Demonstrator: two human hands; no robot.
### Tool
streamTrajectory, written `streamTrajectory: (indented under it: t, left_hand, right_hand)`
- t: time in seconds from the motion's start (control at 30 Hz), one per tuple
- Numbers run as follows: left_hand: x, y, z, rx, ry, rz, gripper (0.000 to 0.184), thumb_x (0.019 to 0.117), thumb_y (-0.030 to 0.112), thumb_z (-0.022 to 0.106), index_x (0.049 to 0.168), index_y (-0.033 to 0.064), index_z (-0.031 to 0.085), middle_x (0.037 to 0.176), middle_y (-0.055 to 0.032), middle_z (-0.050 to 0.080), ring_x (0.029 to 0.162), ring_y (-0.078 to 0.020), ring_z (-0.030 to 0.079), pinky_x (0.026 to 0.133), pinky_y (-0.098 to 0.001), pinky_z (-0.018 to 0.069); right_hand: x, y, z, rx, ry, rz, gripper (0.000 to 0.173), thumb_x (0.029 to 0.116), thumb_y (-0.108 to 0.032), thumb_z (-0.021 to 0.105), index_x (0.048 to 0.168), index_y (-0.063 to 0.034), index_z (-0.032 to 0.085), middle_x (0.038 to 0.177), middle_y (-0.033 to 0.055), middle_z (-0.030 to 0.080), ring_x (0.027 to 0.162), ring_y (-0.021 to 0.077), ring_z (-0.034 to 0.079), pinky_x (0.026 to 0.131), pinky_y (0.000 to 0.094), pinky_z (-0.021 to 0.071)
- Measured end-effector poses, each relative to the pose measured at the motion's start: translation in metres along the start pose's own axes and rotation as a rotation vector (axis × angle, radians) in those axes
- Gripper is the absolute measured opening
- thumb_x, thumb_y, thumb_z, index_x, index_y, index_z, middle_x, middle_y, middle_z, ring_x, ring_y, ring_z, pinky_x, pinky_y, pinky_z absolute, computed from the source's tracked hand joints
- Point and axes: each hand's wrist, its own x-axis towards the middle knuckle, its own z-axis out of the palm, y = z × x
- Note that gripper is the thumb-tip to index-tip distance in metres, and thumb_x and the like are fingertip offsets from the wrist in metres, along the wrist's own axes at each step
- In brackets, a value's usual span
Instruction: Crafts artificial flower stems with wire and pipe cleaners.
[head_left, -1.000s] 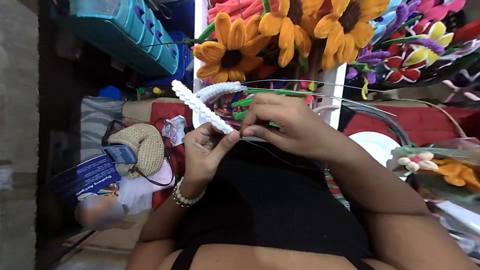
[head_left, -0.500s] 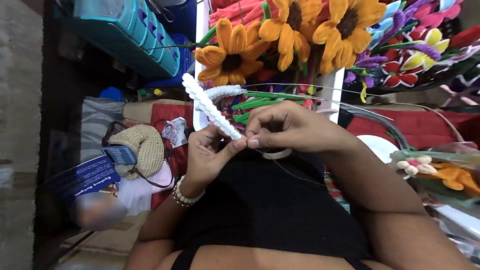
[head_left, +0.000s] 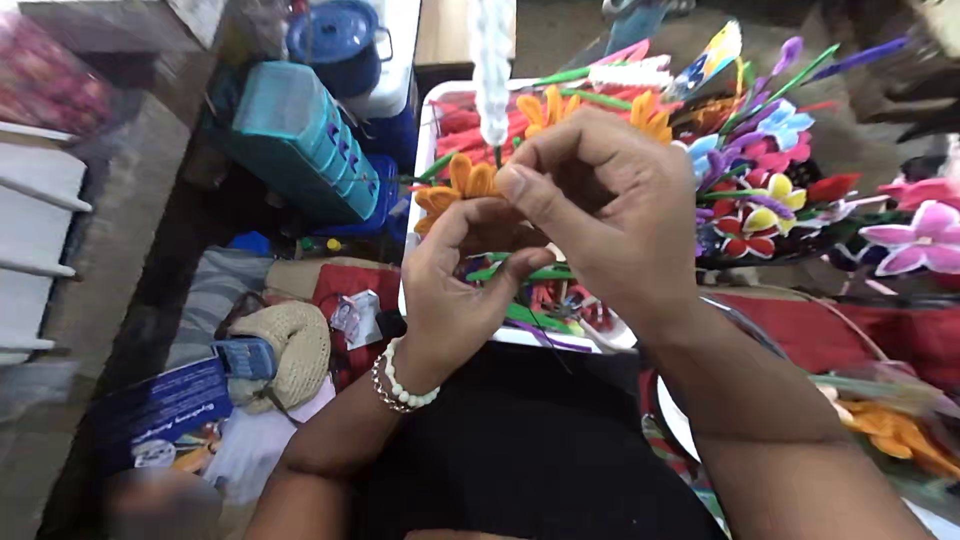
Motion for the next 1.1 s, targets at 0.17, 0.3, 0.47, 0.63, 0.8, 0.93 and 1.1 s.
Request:
streamTrajectory:
  t: [0.17,0.3,0.47,0.63,0.8,0.93,1.1]
  left_hand:
    - [0.040,0.015,-0.001,0.106,0.055,0.150,0.020,0.0956,-0.009,0.055,0.114,-0.0072,0.062,0.101,-0.0038,0.068,0.091,-0.0025,0.067,0.081,-0.0193,0.0584]
    - [0.040,0.022,-0.001,0.155,0.032,0.156,0.016,0.0999,-0.006,0.051,0.113,-0.0071,0.061,0.090,-0.0037,0.065,0.075,-0.0024,0.063,0.068,-0.0176,0.0566]
    - [0.031,0.016,0.001,0.286,0.029,0.179,0.018,0.1059,0.004,0.048,0.110,-0.0052,0.062,0.080,-0.0031,0.061,0.063,-0.0031,0.055,0.056,-0.0174,0.0501]
    - [0.020,0.011,0.004,0.161,0.025,0.129,0.016,0.1067,0.006,0.047,0.109,-0.0022,0.061,0.078,-0.0012,0.059,0.061,-0.0018,0.053,0.054,-0.0164,0.0478]
    - [0.008,0.011,0.007,0.039,0.015,0.051,0.016,0.1086,0.009,0.045,0.106,0.0029,0.059,0.077,0.0018,0.057,0.061,-0.0006,0.052,0.054,-0.0155,0.0469]
    - [0.008,0.015,-0.004,0.034,-0.107,0.030,0.022,0.1101,0.010,0.042,0.108,-0.0005,0.060,0.089,-0.0015,0.067,0.080,-0.0045,0.066,0.073,-0.0221,0.0587]
    - [0.016,0.019,-0.018,0.123,-0.038,0.096,0.033,0.1107,0.028,0.045,0.116,0.0015,0.065,0.109,-0.0020,0.068,0.097,-0.0069,0.067,0.087,-0.0274,0.0587]
  right_hand:
    - [0.027,-0.019,-0.009,-0.009,0.096,-0.109,0.013,0.0998,-0.012,0.067,0.105,-0.0006,0.068,0.090,0.0027,0.061,0.070,0.0029,0.060,0.057,0.0140,0.0515]
    - [0.026,-0.019,-0.012,0.011,0.138,-0.135,0.013,0.0989,-0.012,0.068,0.103,-0.0003,0.069,0.089,0.0018,0.061,0.069,0.0026,0.059,0.058,0.0148,0.0517]
    - [0.015,-0.007,-0.005,0.087,0.193,-0.123,0.011,0.0983,-0.010,0.066,0.102,-0.0002,0.068,0.092,0.0020,0.063,0.071,0.0022,0.060,0.060,0.0151,0.0524]
    - [0.003,-0.001,-0.001,0.167,0.190,-0.094,0.010,0.0976,-0.009,0.066,0.103,-0.0009,0.067,0.092,0.0005,0.063,0.072,0.0014,0.060,0.061,0.0152,0.0528]
    - [-0.003,0.000,-0.002,0.224,0.155,-0.103,0.006,0.0968,-0.007,0.066,0.100,-0.0019,0.067,0.090,-0.0011,0.062,0.072,0.0010,0.059,0.062,0.0149,0.0528]
    - [-0.007,0.000,-0.005,0.192,0.139,-0.087,0.005,0.0959,-0.009,0.067,0.098,-0.0041,0.068,0.089,-0.0021,0.062,0.071,0.0006,0.058,0.061,0.0145,0.0516]
    - [-0.012,-0.002,-0.002,0.098,0.141,-0.093,0.006,0.0938,-0.009,0.069,0.097,-0.0037,0.069,0.090,-0.0014,0.063,0.074,0.0006,0.060,0.062,0.0144,0.0528]
